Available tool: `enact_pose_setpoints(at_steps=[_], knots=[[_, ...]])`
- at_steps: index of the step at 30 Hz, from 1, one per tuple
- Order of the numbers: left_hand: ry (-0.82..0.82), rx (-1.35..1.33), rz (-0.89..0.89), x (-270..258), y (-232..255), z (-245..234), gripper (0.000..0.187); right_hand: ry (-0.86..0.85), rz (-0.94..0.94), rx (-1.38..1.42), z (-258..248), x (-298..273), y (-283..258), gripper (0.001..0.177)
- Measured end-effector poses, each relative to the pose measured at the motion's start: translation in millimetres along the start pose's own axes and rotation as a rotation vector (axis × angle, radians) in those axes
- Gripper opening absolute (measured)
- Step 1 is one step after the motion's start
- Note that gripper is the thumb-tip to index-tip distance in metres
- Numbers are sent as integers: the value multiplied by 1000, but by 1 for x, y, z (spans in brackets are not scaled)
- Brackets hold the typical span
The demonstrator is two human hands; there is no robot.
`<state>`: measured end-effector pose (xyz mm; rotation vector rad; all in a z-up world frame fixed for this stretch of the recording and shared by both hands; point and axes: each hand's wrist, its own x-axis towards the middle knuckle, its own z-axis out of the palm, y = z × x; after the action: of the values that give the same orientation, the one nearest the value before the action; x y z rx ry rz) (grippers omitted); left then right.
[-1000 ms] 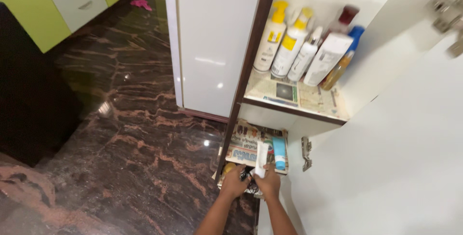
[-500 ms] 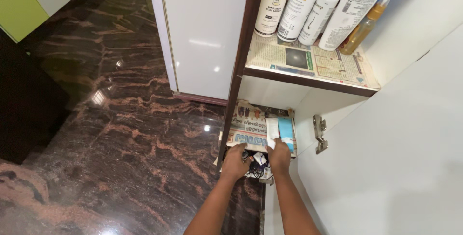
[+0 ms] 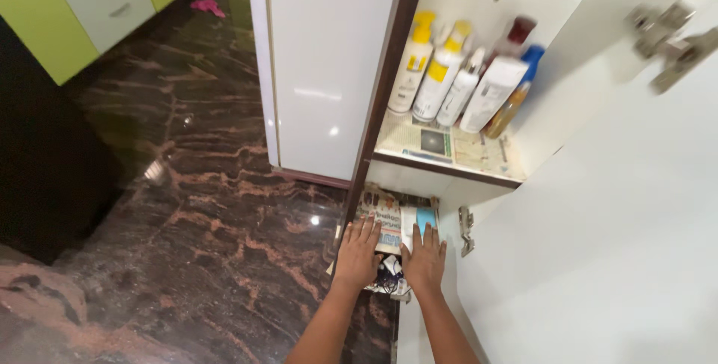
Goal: The person picks up various tubes and boxes of personal care products from a dining table and places them into a lower cabinet shelf. The person handles items one at a time, including tubes, boxes, and small packets, moving them from the table to the cabinet.
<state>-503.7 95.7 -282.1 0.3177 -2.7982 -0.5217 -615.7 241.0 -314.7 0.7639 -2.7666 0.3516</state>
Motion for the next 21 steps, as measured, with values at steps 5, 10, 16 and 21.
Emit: enact_pose_setpoints(at_steps=[5, 10, 16, 21], knots=[[10, 147, -3, -3, 18, -64, 82, 3, -46, 2, -67, -5, -21, 64], [54, 229, -76, -25, 28, -136, 87, 6, -138, -18, -131, -14, -47, 64], [151, 233, -233, -101, 39, -220, 85, 91, -347, 31, -190, -38, -95, 65], [286, 302, -359, -177, 34, -285, 86, 123, -510, 133, -243, -65, -166, 64]])
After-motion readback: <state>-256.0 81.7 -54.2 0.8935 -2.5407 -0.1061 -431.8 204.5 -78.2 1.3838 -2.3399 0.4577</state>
